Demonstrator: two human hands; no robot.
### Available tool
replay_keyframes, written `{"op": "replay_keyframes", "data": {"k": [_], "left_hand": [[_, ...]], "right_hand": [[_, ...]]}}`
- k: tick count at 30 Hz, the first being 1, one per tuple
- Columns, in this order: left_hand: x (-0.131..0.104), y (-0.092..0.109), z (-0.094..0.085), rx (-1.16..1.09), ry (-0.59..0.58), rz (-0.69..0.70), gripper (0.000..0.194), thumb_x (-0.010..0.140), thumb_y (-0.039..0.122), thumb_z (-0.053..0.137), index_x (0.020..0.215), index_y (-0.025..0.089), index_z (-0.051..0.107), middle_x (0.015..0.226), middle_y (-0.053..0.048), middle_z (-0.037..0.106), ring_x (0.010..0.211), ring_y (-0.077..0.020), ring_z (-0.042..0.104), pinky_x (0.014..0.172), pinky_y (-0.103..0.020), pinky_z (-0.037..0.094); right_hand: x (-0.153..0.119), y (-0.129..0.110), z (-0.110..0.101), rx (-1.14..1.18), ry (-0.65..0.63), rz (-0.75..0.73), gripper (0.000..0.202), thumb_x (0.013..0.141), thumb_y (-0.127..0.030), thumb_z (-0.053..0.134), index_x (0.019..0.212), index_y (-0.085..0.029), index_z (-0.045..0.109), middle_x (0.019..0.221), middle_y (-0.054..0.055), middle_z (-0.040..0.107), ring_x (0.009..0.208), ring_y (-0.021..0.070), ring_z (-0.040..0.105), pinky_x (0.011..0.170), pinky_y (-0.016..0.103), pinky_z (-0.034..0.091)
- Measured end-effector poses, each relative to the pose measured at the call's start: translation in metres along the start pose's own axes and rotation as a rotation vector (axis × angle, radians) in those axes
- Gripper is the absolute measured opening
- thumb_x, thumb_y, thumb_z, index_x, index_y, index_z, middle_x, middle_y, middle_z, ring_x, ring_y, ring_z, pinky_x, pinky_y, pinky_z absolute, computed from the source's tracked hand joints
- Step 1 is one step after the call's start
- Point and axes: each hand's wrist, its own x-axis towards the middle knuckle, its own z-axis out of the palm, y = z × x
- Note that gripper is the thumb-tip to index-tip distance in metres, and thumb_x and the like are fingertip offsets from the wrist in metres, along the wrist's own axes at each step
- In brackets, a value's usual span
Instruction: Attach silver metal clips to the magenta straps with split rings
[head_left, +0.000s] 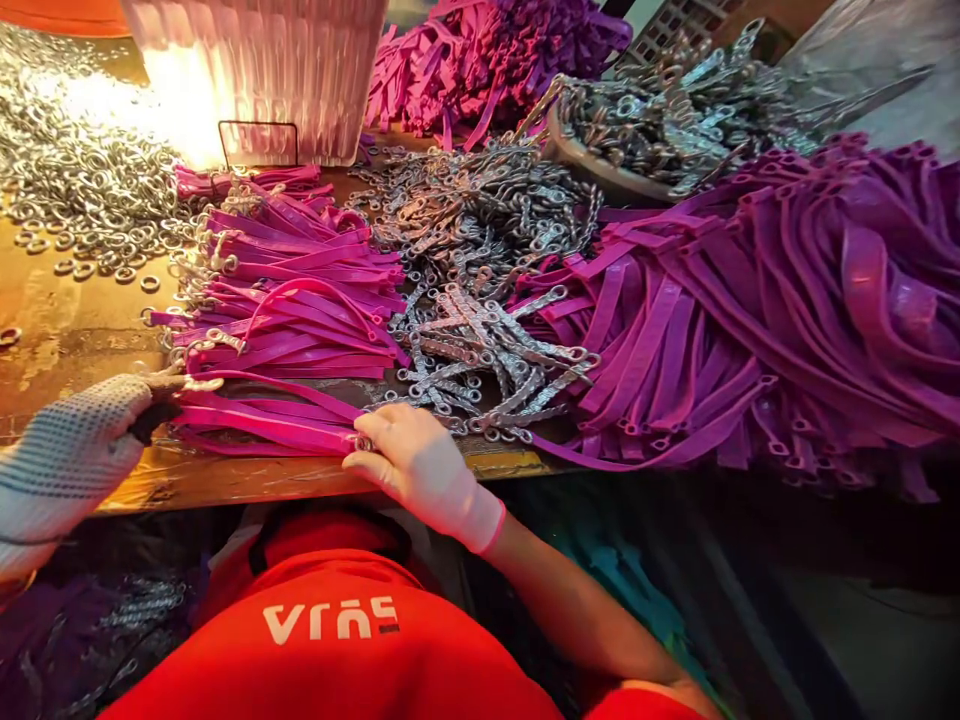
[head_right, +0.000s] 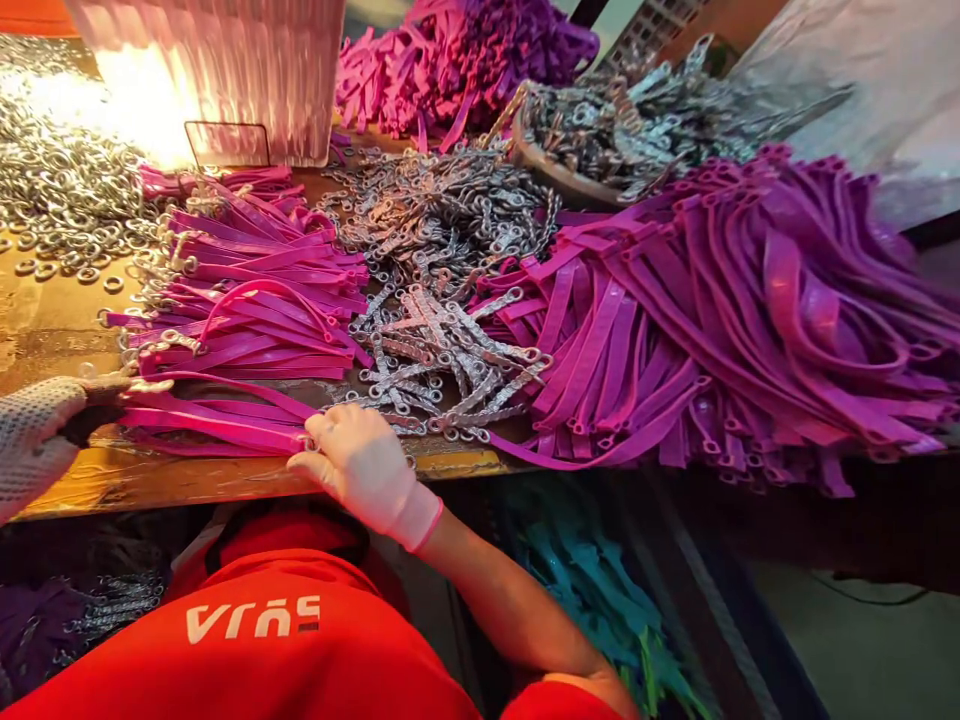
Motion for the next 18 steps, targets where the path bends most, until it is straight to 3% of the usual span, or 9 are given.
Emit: {"op": "replay_keyframes", "data": {"k": [3,5,8,11,14,16,18], "left_hand": [[-0.004,0.031,0.026,-0.037,0.092,0.028,0.031,0.094,0.043,0.056,0.110,0.023,0.074,0.106,-0.003,0.075,0.097,-0.0271,0.068,0.090,-0.034,0.048],[-0.001,0.056,0.045,-0.208,0.108,-0.024,0.029,0.096,0.041,0.057,0.109,0.021,0.073,0.103,-0.004,0.075,0.092,-0.0233,0.069,0.086,-0.033,0.050],[0.007,0.081,0.067,-0.496,0.023,-0.113,0.031,0.100,0.041,0.052,0.109,0.018,0.072,0.089,-0.005,0.076,0.071,-0.0163,0.066,0.069,-0.028,0.052],[0.010,0.086,0.081,-0.612,-0.059,-0.123,0.036,0.103,0.041,0.044,0.111,0.017,0.070,0.088,-0.006,0.076,0.064,-0.0148,0.064,0.063,-0.027,0.052],[0.009,0.078,0.092,-0.439,-0.002,-0.008,0.030,0.099,0.037,0.055,0.110,0.014,0.071,0.099,-0.010,0.076,0.084,-0.0203,0.071,0.079,-0.032,0.055],[0.008,0.069,0.097,-0.348,-0.020,0.057,0.026,0.097,0.032,0.058,0.111,0.015,0.072,0.103,-0.009,0.075,0.092,-0.0216,0.071,0.085,-0.033,0.055],[0.007,0.063,0.095,-0.334,-0.061,0.104,0.023,0.098,0.027,0.057,0.112,0.016,0.072,0.103,-0.008,0.076,0.093,-0.0197,0.072,0.086,-0.030,0.056]], "right_hand": [[0.006,0.034,-0.007,-0.133,0.006,0.060,0.022,0.102,-0.032,0.053,0.110,-0.019,0.068,0.105,0.009,0.072,0.098,0.0238,0.058,0.081,0.035,0.036],[0.010,0.059,-0.008,-0.252,-0.079,0.055,0.022,0.098,-0.019,0.055,0.114,-0.018,0.069,0.104,0.010,0.072,0.099,0.0253,0.055,0.079,0.036,0.033],[0.014,0.088,0.000,-0.364,-0.174,-0.001,0.027,0.092,-0.013,0.057,0.115,-0.019,0.070,0.101,0.011,0.071,0.094,0.0268,0.054,0.075,0.037,0.031],[0.015,0.102,0.008,-0.359,-0.082,-0.029,0.019,0.092,-0.018,0.058,0.106,-0.020,0.071,0.097,0.011,0.069,0.089,0.0274,0.055,0.075,0.038,0.034],[0.013,0.096,0.006,-0.216,0.153,-0.051,0.016,0.094,-0.020,0.055,0.106,-0.018,0.066,0.099,0.012,0.068,0.094,0.0282,0.058,0.082,0.041,0.043],[0.011,0.078,0.002,-0.054,0.282,-0.077,0.019,0.097,-0.020,0.053,0.115,-0.018,0.059,0.105,0.012,0.067,0.097,0.0259,0.061,0.083,0.039,0.047],[0.006,0.049,-0.001,0.088,0.318,-0.107,0.022,0.098,-0.017,0.052,0.120,-0.021,0.053,0.108,0.010,0.067,0.093,0.0214,0.064,0.079,0.033,0.049]]}}
